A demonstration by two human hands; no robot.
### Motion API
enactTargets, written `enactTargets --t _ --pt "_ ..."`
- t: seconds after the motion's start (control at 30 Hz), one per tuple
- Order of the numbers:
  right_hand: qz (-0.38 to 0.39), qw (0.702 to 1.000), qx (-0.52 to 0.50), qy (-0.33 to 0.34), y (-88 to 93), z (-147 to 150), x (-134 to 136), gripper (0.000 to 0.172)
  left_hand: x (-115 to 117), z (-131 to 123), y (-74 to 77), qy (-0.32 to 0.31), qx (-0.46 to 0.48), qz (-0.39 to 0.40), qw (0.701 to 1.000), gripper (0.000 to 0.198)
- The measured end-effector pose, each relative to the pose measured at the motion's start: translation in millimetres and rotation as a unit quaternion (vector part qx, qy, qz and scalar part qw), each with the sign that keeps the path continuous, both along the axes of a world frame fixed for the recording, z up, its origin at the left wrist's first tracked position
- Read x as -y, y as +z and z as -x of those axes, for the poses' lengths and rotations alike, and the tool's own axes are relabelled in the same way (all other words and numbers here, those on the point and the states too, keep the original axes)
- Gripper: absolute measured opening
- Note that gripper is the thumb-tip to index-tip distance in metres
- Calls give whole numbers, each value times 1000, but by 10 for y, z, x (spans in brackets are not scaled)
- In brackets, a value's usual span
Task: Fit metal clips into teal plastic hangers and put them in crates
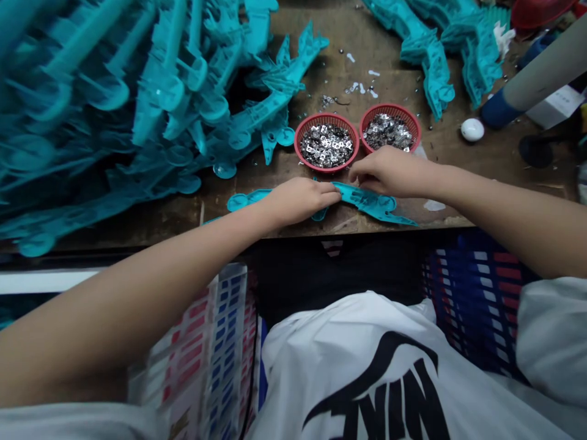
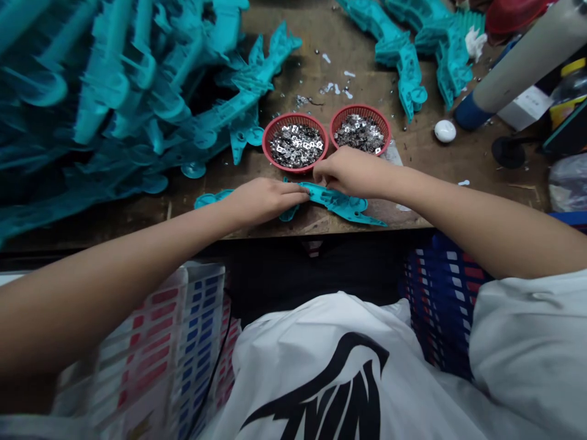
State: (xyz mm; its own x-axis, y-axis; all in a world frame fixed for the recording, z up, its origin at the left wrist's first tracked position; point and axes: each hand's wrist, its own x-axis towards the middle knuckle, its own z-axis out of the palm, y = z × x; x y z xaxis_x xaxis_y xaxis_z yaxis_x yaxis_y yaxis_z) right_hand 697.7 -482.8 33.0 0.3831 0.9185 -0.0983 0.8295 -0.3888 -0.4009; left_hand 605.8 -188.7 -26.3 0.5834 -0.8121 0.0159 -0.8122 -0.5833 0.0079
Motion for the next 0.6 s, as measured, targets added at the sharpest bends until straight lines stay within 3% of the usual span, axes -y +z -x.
enactTargets --t 0.27,0.6 --pt "31 995 5 92 -100 -103 1 29 -29 -37 -40 46 -56 43 996 41" --pt "32 992 15 121 -126 -124 -20 29 -43 -49 -61 81 -97 113 986 37"
